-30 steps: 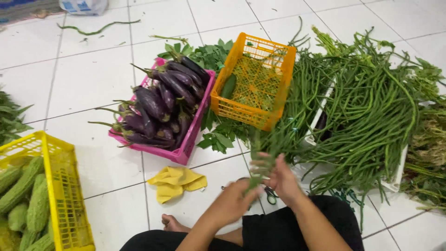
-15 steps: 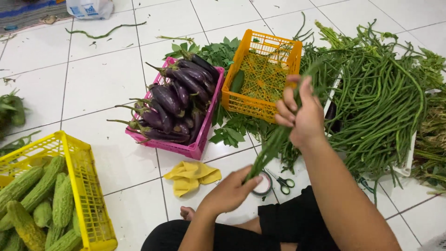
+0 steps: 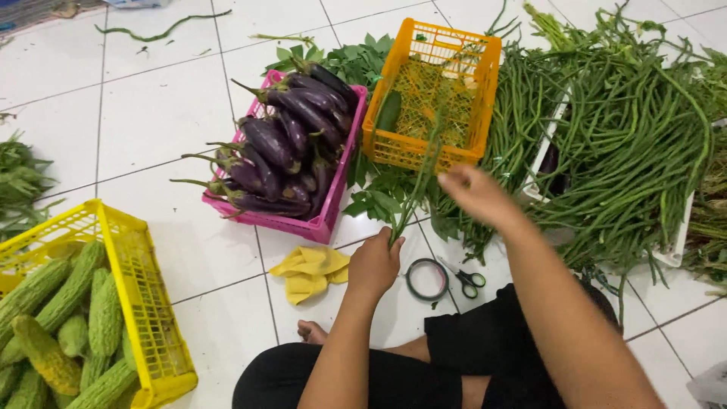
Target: Wiping a cucumber with a cloth and trimming long beans with scissors in a vegetable processing area.
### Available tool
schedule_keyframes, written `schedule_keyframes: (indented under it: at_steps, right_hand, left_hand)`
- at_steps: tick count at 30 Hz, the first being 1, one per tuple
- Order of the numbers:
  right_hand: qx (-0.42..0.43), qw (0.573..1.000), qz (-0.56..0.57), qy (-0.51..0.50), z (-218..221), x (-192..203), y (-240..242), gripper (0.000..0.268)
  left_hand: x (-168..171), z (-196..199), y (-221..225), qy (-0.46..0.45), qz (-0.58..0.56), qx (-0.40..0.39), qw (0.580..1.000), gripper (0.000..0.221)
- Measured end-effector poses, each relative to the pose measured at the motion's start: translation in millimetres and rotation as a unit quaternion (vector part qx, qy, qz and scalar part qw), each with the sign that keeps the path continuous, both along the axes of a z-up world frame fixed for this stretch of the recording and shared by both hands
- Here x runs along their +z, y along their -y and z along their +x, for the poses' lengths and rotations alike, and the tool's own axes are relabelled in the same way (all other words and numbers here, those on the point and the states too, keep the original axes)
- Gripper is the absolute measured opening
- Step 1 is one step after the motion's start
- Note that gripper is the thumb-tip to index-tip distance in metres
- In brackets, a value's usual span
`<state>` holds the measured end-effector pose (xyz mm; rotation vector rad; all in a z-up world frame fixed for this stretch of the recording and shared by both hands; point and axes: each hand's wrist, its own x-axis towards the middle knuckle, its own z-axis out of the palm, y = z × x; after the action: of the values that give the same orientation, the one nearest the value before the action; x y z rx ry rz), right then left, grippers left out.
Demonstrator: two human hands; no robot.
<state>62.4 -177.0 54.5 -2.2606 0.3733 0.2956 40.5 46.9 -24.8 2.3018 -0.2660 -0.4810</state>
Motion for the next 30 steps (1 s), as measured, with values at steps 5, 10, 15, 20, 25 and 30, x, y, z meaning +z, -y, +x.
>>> schedule_keyframes:
  at_steps: [5, 10, 15, 20, 25, 30]
  right_hand:
    - [0.022, 0.994, 0.065, -0.09, -62, -79, 4, 0.059]
    - [0.141, 0.978, -0.064, -0.141, -80, -108, -6, 0.057]
    - [0.116, 0.989, 0.008, -0.096, -58, -139, -19, 0.054]
    - [0.01, 0.973, 0.227, -0.043, -39, -169, -22, 0.044]
    - [-0.148, 0.769, 0.619, -0.069, -38, -100, -16, 0.112]
    - [-0.059, 0.593, 0.802, 0.018, -36, -84, 28, 0.09]
  left_hand:
    - [10, -5, 15, -0.023, 0.046, -0.023, 0.998, 0.041]
    - [-26, -1, 12, -0.037, 0.016, -0.014, 0.999, 0.033]
    - [-26, -5, 12, -0.071, -0.056, 0.026, 0.996, 0.029]
    - [20, -19, 18, -0.105, -0.121, 0.046, 0.986, 0.043]
    - [71, -48, 27, -0.082, -0.205, -0.038, 0.975, 0.034]
    - [63, -72, 18, -0.164, -0.088, -0.218, 0.958, 0.021]
